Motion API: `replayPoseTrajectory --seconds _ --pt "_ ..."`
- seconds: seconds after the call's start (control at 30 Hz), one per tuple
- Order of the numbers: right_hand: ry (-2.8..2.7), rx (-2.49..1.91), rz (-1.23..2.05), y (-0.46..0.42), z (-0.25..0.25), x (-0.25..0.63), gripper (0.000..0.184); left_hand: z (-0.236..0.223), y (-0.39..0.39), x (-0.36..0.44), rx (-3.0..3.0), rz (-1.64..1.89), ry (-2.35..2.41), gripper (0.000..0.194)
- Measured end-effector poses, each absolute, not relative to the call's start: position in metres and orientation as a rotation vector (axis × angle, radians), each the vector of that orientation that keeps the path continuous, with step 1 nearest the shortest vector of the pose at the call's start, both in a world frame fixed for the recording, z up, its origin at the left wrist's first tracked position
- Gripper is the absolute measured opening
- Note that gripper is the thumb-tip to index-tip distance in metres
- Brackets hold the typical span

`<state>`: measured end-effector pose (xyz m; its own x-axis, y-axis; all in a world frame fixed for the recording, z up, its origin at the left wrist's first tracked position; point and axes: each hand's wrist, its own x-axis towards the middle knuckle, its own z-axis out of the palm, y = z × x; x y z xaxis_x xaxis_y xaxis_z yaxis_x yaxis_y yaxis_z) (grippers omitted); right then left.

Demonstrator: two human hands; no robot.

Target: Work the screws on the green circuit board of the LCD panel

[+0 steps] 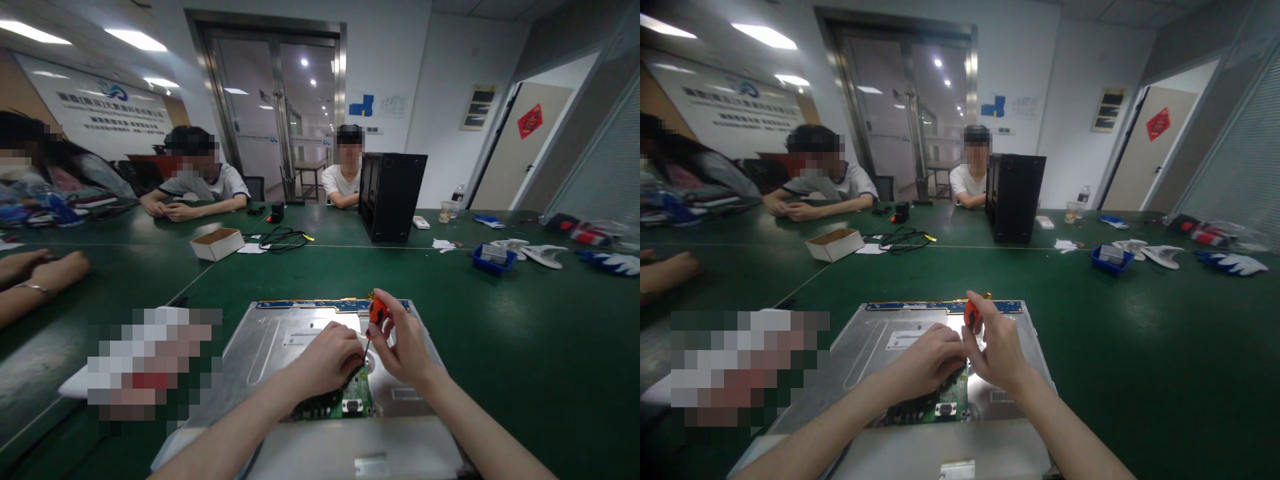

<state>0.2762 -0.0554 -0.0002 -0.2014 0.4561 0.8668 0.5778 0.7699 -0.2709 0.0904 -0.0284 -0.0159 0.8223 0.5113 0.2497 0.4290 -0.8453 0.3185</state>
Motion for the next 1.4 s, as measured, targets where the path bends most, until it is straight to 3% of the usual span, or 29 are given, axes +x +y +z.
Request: replayPoseTrajectory --seconds 0.53,1.0,1.4 --pt "-1.798 -0.814 -0.198 -0.0510 -0.0036 0.2754 0.043 -0.0159 -0.0291 0.0913 2.726 0.484 0.763 0.014" --pt "-1.843 -0.799 -0.128 -0.0556 -0.0025 0.2756 0.056 -0.0154 -0.0301 0.0907 2.731 0.487 0.744 0.019" --pt "-1.797 -0.800 -0.161 -0.0514 -0.0057 0.2738 0.048 -0.0180 -0.0275 0.0900 2.735 0.489 0.732 0.019"
